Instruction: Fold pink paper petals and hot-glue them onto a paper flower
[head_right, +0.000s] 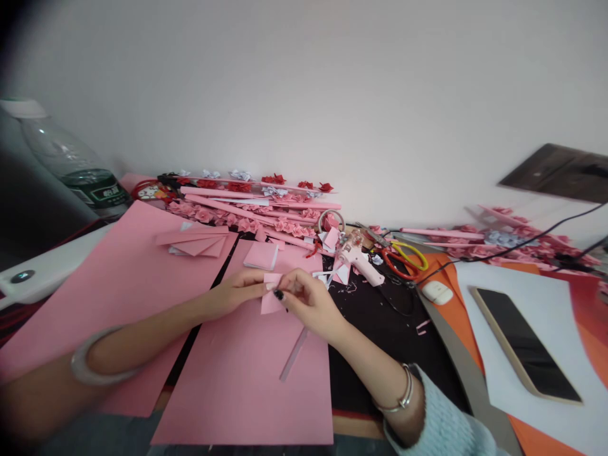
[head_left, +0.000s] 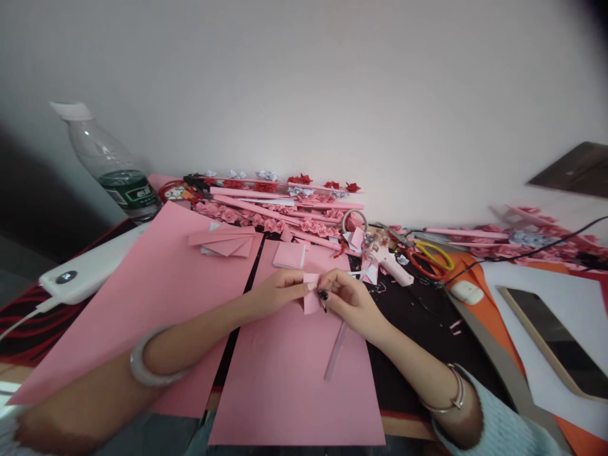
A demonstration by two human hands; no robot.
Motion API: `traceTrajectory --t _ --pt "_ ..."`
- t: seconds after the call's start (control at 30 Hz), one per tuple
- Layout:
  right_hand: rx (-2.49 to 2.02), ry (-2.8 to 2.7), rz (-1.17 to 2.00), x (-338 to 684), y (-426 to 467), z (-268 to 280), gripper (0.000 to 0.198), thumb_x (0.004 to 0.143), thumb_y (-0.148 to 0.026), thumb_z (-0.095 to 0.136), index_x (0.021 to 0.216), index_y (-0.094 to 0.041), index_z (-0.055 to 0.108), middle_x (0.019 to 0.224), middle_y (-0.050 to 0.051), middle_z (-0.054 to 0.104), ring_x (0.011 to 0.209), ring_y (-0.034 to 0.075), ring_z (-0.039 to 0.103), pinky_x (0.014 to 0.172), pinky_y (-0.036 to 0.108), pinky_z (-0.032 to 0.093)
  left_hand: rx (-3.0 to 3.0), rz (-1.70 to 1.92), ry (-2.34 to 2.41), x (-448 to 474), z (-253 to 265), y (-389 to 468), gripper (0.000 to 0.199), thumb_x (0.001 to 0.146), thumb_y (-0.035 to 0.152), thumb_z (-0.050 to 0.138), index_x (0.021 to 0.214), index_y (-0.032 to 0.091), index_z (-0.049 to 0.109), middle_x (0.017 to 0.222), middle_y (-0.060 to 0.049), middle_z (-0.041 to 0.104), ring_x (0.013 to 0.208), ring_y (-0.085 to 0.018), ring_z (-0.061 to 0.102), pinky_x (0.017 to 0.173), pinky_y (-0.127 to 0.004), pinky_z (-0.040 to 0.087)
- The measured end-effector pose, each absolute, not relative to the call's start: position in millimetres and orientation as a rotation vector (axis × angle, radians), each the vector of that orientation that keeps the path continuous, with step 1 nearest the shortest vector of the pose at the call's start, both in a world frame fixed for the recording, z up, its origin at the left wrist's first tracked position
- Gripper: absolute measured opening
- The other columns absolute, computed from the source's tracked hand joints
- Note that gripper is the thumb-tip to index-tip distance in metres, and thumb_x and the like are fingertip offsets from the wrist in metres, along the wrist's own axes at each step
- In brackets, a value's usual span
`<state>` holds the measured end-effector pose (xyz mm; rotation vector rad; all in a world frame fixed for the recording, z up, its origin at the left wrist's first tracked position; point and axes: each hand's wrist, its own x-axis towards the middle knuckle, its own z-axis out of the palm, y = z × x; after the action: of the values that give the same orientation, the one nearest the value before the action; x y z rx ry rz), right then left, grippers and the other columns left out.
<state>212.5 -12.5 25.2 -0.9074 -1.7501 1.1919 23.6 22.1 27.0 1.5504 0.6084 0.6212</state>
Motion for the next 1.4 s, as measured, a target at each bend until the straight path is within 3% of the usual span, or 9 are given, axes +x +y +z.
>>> traceTrajectory --t 0.2,0.37,0.53,0.67,0.83,1.03,1.13,1.23,1.4 --pt "-1.044 -2.043 0.915 209 -19 26 0.028 0.071 -0.028 0.069 0.079 -0.021 0.044 0.066 -0.006 0.044 0.053 0.008 0.040 0.048 0.020 0.033 1.327 0.629 0.615 24 21 19 0.022 0.088 0.032 0.048 0.081 0.016 0.060 0.082 -0.003 0.061 0.077 -0.016 0.056 0.072 -0.028 0.045" --pt "-1.067 -1.991 0.961 207 -21 21 0.020 0.075 -0.022 0.062 0.080 -0.022 0.043 0.064 -0.007 0.042 0.053 0.008 0.040 0.048 0.020 0.034 1.342 0.597 0.525 26 29 15 0.025 0.088 0.036 0.049 0.076 0.015 0.056 0.081 -0.004 0.058 0.077 -0.016 0.054 0.074 -0.030 0.044" --pt "-1.037 -1.932 1.067 207 -21 19 0.015 0.079 -0.022 0.059 0.081 -0.021 0.044 0.067 -0.005 0.042 0.055 0.008 0.039 0.049 0.021 0.033 1.362 0.545 0.506 27 31 18 0.030 0.073 0.038 0.067 0.075 0.015 0.049 0.082 -0.003 0.055 0.080 -0.016 0.053 0.072 -0.029 0.042" --pt "-0.996 -1.908 1.137 209 -21 22 0.014 0.081 -0.025 0.059 0.083 -0.021 0.045 0.068 -0.005 0.041 0.057 0.009 0.038 0.051 0.021 0.033 1.340 0.542 0.463 27 28 18 0.034 0.066 0.031 0.074 0.071 0.016 0.043 0.076 0.002 0.050 0.072 -0.011 0.049 0.064 -0.024 0.040" --pt "-0.940 -1.842 1.168 209 -21 24 0.010 0.084 -0.024 0.053 0.087 -0.020 0.045 0.069 -0.003 0.043 0.057 0.010 0.039 0.051 0.023 0.033 1.427 0.647 0.539 25 29 19 0.022 0.081 0.029 0.059 0.067 0.016 0.046 0.065 0.004 0.045 0.063 -0.010 0.046 0.060 -0.024 0.037" --pt "-1.130 -1.504 0.811 213 -12 24 0.016 0.084 -0.028 0.055 0.094 -0.021 0.045 0.073 -0.003 0.043 0.059 0.010 0.040 0.053 0.022 0.034 1.402 0.823 0.629 22 22 24 0.025 0.087 0.032 0.049 0.068 0.016 0.047 0.065 0.003 0.046 0.062 -0.010 0.045 0.061 -0.024 0.037" --pt "-1.139 -1.535 1.042 217 -9 23 0.018 0.085 -0.035 0.054 0.080 -0.018 0.051 0.063 -0.003 0.046 0.051 0.009 0.038 0.047 0.022 0.030 1.403 0.853 0.654 22 21 25 0.028 0.087 0.035 0.049 0.067 0.016 0.043 0.065 0.003 0.045 0.061 -0.010 0.045 0.061 -0.024 0.037" --pt "-1.051 -1.560 1.309 219 -8 22 0.034 0.086 -0.040 0.051 0.061 -0.018 0.045 0.049 -0.005 0.045 0.042 0.007 0.033 0.042 0.022 0.024 1.422 0.875 0.698 23 23 25 0.030 0.087 0.036 0.049 0.065 0.017 0.040 0.063 0.004 0.043 0.059 -0.010 0.044 0.060 -0.024 0.037" --pt "-1.108 -1.541 1.161 219 -11 27 0.038 0.086 -0.037 0.054 0.056 -0.019 0.037 0.046 -0.006 0.040 0.042 0.006 0.030 0.043 0.022 0.021 1.573 0.889 0.813 24 21 25 0.020 0.087 0.033 0.051 0.074 0.018 0.044 0.068 0.003 0.048 0.063 -0.012 0.050 0.063 -0.026 0.041"
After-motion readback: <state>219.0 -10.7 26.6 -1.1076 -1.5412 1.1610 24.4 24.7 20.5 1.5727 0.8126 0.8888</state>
